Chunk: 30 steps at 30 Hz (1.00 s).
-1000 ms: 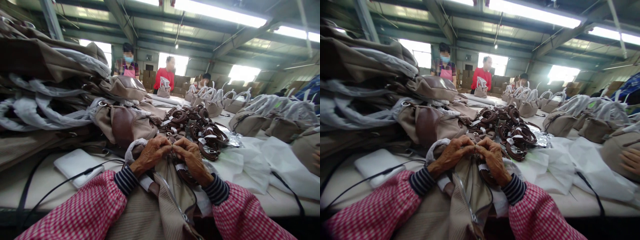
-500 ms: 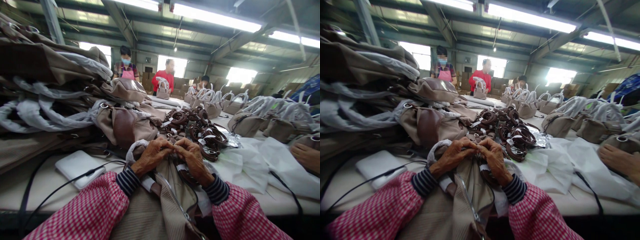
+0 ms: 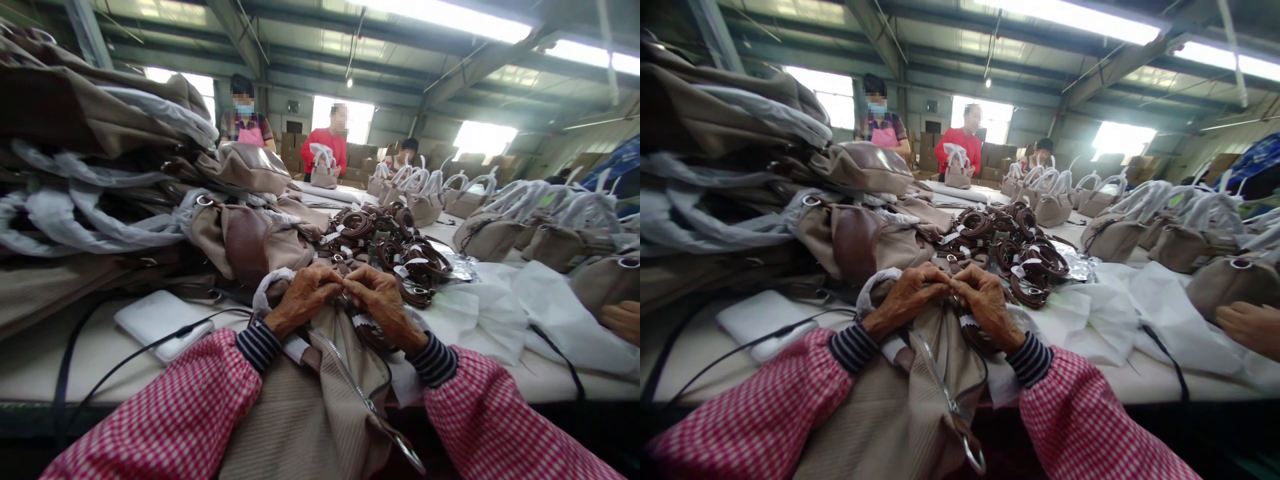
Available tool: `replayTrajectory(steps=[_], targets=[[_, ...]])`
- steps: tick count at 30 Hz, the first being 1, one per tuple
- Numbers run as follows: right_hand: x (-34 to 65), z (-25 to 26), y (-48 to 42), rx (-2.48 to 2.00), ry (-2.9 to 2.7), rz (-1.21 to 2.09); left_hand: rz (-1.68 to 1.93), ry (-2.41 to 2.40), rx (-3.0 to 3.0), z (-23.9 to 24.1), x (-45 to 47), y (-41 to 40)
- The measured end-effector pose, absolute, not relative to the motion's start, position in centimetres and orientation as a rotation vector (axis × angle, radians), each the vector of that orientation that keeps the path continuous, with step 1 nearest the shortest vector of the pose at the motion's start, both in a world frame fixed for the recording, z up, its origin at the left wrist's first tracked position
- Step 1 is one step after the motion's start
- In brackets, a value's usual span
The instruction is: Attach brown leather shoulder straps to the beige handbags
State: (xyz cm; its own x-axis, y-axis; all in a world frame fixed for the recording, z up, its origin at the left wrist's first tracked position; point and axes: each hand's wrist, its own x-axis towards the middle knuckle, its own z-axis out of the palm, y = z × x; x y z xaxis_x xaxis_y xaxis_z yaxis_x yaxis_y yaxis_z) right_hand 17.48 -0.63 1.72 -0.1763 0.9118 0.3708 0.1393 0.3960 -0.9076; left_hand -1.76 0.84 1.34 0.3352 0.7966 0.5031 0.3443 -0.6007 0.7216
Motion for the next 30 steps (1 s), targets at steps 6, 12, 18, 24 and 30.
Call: replayTrajectory(steps=[6,12,18,24,30], targets=[[19.5,2.9,-3.2,-0.992,-1.814,0.470,1.244,0.907,1.993,1.6,-1.7,1.0],[20.1,2.1,-5.3,-1.056,-1.990,0.533,1.301,0.873,1.857,1.1,-1.7,1.6],[20.4,1.5,-7.7,-1.043,-2.258,0.507,1.305,0.853,1.864,1.1,-1.7,1.7],[20.8,2.4,-6.5,-1.121,-2.176,0.221,1.289,0.837,1.863,1.6,-1.6,1.2],[19.3,4.1,-6.8,-0.970,-2.224,0.447,1.278,0.866,1.899,1.8,-1.5,1.0]])
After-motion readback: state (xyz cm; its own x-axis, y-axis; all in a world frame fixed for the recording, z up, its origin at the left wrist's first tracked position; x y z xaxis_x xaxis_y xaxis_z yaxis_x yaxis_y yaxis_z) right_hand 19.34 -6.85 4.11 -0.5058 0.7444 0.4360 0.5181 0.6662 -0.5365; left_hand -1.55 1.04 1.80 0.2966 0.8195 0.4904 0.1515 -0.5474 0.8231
